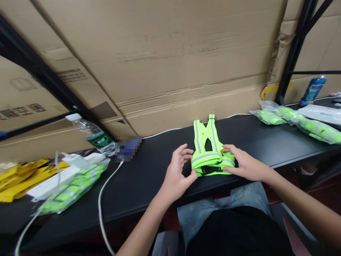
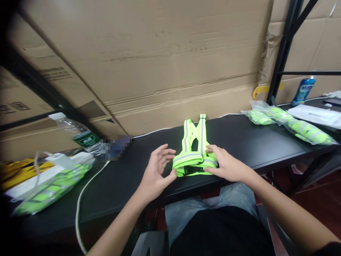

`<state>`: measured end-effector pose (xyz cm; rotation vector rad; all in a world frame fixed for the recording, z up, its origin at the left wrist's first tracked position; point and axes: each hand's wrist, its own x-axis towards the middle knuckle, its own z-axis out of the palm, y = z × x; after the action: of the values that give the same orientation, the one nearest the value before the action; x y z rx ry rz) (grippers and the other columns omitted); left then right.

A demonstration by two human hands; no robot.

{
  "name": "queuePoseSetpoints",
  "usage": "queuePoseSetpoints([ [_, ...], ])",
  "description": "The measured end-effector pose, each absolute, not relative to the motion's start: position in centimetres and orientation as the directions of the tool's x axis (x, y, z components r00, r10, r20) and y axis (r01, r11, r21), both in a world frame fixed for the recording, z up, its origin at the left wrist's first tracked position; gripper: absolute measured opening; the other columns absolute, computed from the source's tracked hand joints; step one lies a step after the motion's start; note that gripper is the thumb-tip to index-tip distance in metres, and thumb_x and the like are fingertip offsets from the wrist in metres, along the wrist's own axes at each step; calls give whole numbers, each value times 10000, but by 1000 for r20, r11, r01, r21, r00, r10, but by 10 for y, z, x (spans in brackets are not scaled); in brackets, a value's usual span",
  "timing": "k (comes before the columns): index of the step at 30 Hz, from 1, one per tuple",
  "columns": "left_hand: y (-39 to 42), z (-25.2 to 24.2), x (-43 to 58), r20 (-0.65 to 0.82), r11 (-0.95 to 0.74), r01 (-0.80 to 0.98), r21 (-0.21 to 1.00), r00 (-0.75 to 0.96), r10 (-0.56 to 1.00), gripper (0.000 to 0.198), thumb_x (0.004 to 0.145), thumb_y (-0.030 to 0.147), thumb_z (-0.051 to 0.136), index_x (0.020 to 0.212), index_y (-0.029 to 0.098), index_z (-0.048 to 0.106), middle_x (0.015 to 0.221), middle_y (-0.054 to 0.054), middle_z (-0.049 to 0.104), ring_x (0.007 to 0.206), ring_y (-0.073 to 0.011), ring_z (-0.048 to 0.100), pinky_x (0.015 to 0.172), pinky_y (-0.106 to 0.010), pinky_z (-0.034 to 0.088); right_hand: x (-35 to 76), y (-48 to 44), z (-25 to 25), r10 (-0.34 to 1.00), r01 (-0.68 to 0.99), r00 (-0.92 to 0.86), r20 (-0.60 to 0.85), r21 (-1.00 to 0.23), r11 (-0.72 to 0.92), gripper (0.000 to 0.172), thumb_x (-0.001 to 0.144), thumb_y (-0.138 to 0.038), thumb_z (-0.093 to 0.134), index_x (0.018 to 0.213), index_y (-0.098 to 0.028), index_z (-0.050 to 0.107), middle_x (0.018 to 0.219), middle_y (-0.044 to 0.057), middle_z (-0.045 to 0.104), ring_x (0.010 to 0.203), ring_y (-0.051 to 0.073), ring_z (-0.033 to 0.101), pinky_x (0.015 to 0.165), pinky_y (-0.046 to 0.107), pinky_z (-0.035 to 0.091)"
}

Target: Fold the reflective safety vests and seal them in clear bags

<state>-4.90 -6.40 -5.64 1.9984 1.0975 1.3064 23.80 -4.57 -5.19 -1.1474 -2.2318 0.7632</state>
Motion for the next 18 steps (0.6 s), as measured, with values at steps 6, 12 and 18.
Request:
queuePoseSetpoints([
  [6, -73, -43, -47, 278, -420, 542, 728, 327, 903, 825, 767, 162, 617, 1514, 279, 285, 1324, -114, 516, 1251, -288, 535, 1080, -509, 413, 239, -46, -50, 787, 531, -558, 264, -615, 583, 429, 937, -416, 612, 1313, -227, 529, 1253, 119, 595, 1157, 288, 582, 1004, 487, 482],
  [12, -69, -42, -40, 347, -384, 536, 752, 173, 922, 579, 725, 184, 626, 1295, 219, 533, 922, -7, 628, 893, -205, 638, 905, -383, 493, 241, -42, -49, 767, 477, -564, 306, -638, 605, 388, 914, -349, 638, 1277, -226, 577, 1132, 94, 603, 1036, 263, 598, 941, 479, 503],
  [18, -60, -50, -54, 265, -243, 191, 951, -103, 959, 511, 720, 288, 700, 1191, 191, 527, 859, 5, 649, 802, -207, 702, 777, -340, 533, 250, -30, -62, 859, 90, -396, 325, -917, 388, 598, 788, -268, 700, 1345, -224, 485, 1095, 65, 617, 1006, 229, 634, 900, 418, 534],
])
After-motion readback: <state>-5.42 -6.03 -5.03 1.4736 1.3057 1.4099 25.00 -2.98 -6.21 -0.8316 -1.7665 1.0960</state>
